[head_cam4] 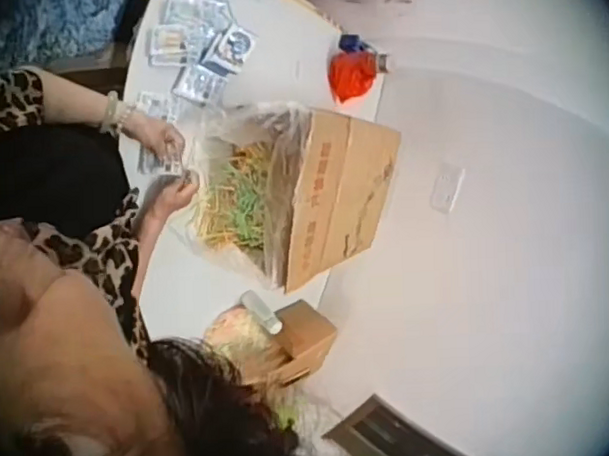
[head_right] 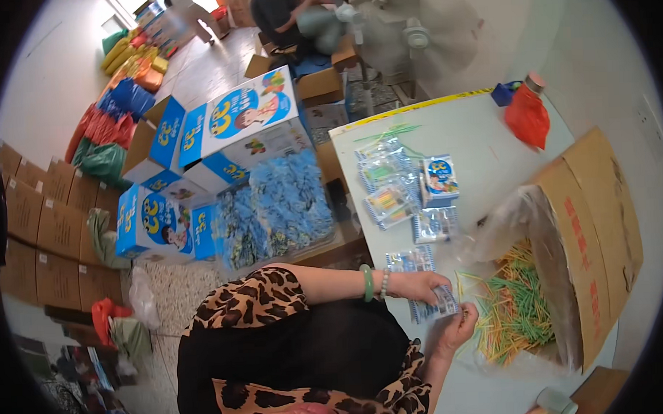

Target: Package small components into individual plastic bags and organize them.

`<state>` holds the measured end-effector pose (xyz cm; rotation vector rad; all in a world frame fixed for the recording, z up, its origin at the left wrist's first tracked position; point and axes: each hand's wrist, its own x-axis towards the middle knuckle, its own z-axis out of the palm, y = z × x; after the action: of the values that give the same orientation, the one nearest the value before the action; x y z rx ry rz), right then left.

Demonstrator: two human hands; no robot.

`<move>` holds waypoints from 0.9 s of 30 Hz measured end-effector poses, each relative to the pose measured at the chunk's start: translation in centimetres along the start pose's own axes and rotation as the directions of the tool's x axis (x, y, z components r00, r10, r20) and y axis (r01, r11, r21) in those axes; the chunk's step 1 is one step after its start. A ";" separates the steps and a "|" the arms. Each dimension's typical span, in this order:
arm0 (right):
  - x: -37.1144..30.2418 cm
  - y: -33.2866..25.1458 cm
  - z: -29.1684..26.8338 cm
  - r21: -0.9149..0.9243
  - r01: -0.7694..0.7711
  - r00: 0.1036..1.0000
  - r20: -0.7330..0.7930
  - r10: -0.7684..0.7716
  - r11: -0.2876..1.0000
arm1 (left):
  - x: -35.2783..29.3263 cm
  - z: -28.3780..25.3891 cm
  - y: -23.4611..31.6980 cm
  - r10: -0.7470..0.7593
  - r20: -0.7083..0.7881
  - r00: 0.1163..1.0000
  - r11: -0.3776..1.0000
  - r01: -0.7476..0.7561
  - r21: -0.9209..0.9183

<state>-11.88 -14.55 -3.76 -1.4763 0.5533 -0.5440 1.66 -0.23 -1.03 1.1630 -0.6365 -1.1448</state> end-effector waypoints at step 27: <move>0.4 -3.8 0.3 -0.066 -0.191 0.981 -0.037 0.189 0.979 | -8.3 -2.2 1.1 0.251 0.006 0.968 0.299 -0.083 0.951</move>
<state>-11.38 -14.72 0.08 -1.4643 0.7358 -0.4014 1.16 8.30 0.59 2.1076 -1.3978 -0.3650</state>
